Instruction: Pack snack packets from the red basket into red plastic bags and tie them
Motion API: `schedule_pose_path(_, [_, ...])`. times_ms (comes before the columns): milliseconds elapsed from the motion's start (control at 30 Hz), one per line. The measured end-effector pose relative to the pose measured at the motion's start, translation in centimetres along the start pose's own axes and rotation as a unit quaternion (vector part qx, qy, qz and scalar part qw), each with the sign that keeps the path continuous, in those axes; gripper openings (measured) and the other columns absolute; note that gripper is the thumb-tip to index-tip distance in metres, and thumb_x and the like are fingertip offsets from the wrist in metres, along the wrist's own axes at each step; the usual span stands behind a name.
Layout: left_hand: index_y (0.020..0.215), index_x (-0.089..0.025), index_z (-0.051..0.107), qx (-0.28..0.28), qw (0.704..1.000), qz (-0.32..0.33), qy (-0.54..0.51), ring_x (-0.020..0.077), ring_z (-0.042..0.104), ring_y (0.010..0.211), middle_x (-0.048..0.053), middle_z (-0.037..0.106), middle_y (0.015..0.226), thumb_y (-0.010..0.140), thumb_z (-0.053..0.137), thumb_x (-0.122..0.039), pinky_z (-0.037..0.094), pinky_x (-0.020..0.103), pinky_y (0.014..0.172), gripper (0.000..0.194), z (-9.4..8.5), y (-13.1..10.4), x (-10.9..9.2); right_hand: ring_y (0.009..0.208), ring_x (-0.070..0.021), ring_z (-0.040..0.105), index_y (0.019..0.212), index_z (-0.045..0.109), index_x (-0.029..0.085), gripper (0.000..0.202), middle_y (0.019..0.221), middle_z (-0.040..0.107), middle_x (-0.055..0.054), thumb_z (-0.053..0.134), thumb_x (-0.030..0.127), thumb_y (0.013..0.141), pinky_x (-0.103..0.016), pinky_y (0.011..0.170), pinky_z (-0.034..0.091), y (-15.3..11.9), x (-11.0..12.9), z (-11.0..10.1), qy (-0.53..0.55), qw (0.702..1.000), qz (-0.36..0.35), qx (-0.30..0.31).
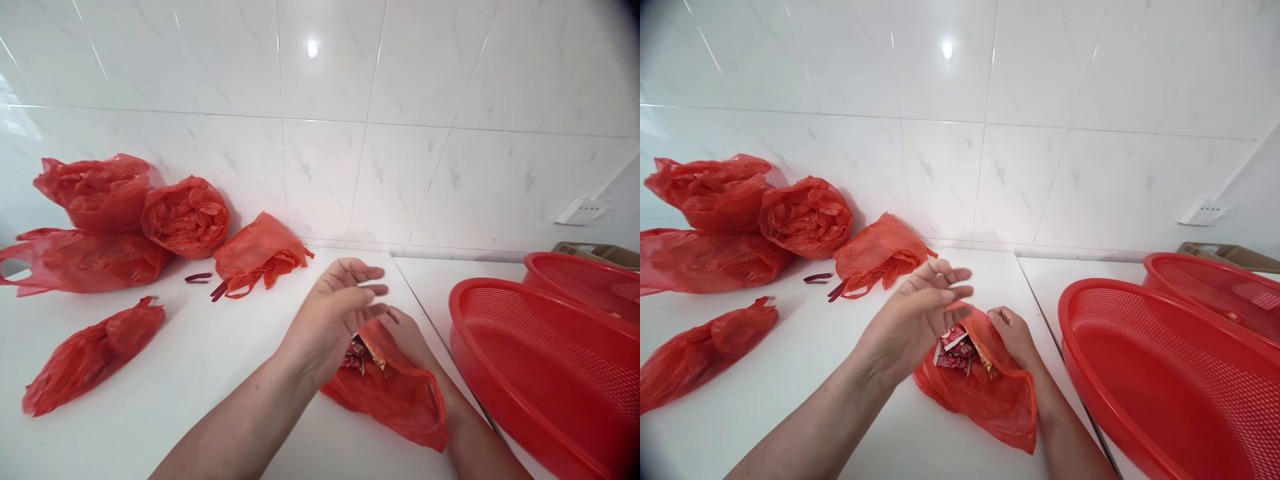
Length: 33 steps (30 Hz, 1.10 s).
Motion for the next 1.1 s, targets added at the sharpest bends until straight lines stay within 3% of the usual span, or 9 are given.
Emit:
schedule_pose_path(167, [0.069,-0.017,0.048,-0.101,0.972,0.161,0.138,0.0125,0.056,0.089,0.000,0.059,0.098,0.075,0.051,-0.013,0.044,0.025,0.076,0.009,-4.5,1.1,-2.6,0.075,-0.0165,0.057,0.085,0.064,0.020,0.032,0.082,0.065,-0.001,0.049,0.048,0.080,-0.028,0.066,0.044,0.1,-0.4,-0.1,0.035,0.998,0.029,0.039])
schedule_pose_path(300, [0.084,-0.020,0.056,-0.166,0.925,0.135,0.313,0.0179,0.054,0.099,0.003,0.059,0.102,0.081,0.049,-0.028,0.044,0.030,0.081,0.011,-9.9,0.8,-1.2,0.074,-0.0163,0.058,0.095,0.063,0.020,0.037,0.085,0.064,-0.002,0.051,0.050,0.079,-0.029,0.066,0.046,-0.1,0.0,-0.4,0.070,0.994,0.052,0.061])
schedule_pose_path(467, [0.102,-0.024,0.058,-0.190,0.816,0.088,0.538,0.0226,0.050,0.110,0.005,0.055,0.116,0.079,0.057,-0.038,0.041,0.039,0.092,0.028,-14.7,-1.1,1.7,0.092,-0.0189,0.057,0.105,0.061,0.022,0.041,0.107,0.062,-0.006,0.057,0.049,0.075,-0.032,0.079,0.046,-0.8,3.2,-2.7,-0.018,1.000,-0.011,0.005])
schedule_pose_path(567, [0.109,-0.027,0.058,-0.151,0.795,0.071,0.584,0.0229,0.049,0.112,0.006,0.052,0.119,0.078,0.058,-0.036,0.041,0.042,0.096,0.032,-15.3,-1.5,3.6,0.078,-0.0158,0.057,0.097,0.063,0.022,0.033,0.091,0.064,-0.003,0.057,0.047,0.075,-0.030,0.073,0.047,-2.1,5.9,-2.7,-0.015,0.999,-0.043,0.016])
schedule_pose_path(667, [0.113,-0.026,0.058,-0.121,0.778,0.065,0.613,0.0229,0.045,0.119,0.007,0.051,0.121,0.079,0.057,-0.033,0.035,0.042,0.103,0.035,-15.2,-1.4,4.9,0.064,-0.0141,0.056,0.084,0.064,0.021,0.023,0.073,0.063,0.000,0.055,0.042,0.077,-0.028,0.061,0.047,-4.1,7.6,-0.1,0.015,0.991,-0.029,0.133])
schedule_pose_path(733, [0.116,-0.026,0.058,-0.114,0.764,0.060,0.633,0.0240,0.042,0.123,0.007,0.049,0.125,0.079,0.057,-0.032,0.033,0.043,0.106,0.037,-15.3,-1.3,5.4,0.064,-0.0152,0.058,0.082,0.066,0.023,0.019,0.073,0.065,0.000,0.056,0.038,0.078,-0.028,0.059,0.047,-5.5,8.1,2.1,0.001,0.974,-0.024,0.226])
schedule_pose_path(800, [0.120,-0.027,0.056,-0.112,0.752,0.048,0.648,0.0252,0.041,0.125,0.006,0.048,0.129,0.078,0.057,-0.029,0.032,0.044,0.106,0.042,-15.7,-1.3,5.9,0.067,-0.0158,0.059,0.083,0.068,0.026,0.016,0.076,0.066,0.001,0.056,0.035,0.078,-0.029,0.060,0.047,-6.2,8.2,3.7,-0.041,0.961,-0.045,0.270])
schedule_pose_path(933, [0.129,-0.023,0.048,-0.108,0.739,0.045,0.664,0.0259,0.042,0.124,0.008,0.050,0.130,0.072,0.056,-0.020,0.034,0.043,0.106,0.058,-16.3,-1.4,6.3,0.073,-0.0156,0.060,0.092,0.068,0.032,0.020,0.093,0.066,0.002,0.055,0.029,0.077,-0.032,0.067,0.049,-5.1,7.5,3.7,-0.136,0.966,-0.101,0.196])
schedule_pose_path(1100, [0.135,-0.016,0.040,-0.115,0.730,0.032,0.673,0.0285,0.044,0.125,0.012,0.048,0.134,0.069,0.057,-0.022,0.036,0.043,0.105,0.069,-16.6,-1.2,6.4,0.106,-0.0203,0.057,0.107,0.065,0.032,0.036,0.121,0.058,0.001,0.057,0.022,0.073,-0.038,0.094,0.044,-3.2,5.7,2.2,-0.179,0.968,-0.111,0.137])
Point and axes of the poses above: each hand's wrist, its own y-axis towards the middle knuckle, its own z-axis out of the palm, x = y × z, the point moved 7 cm from there along y, towards the middle knuckle
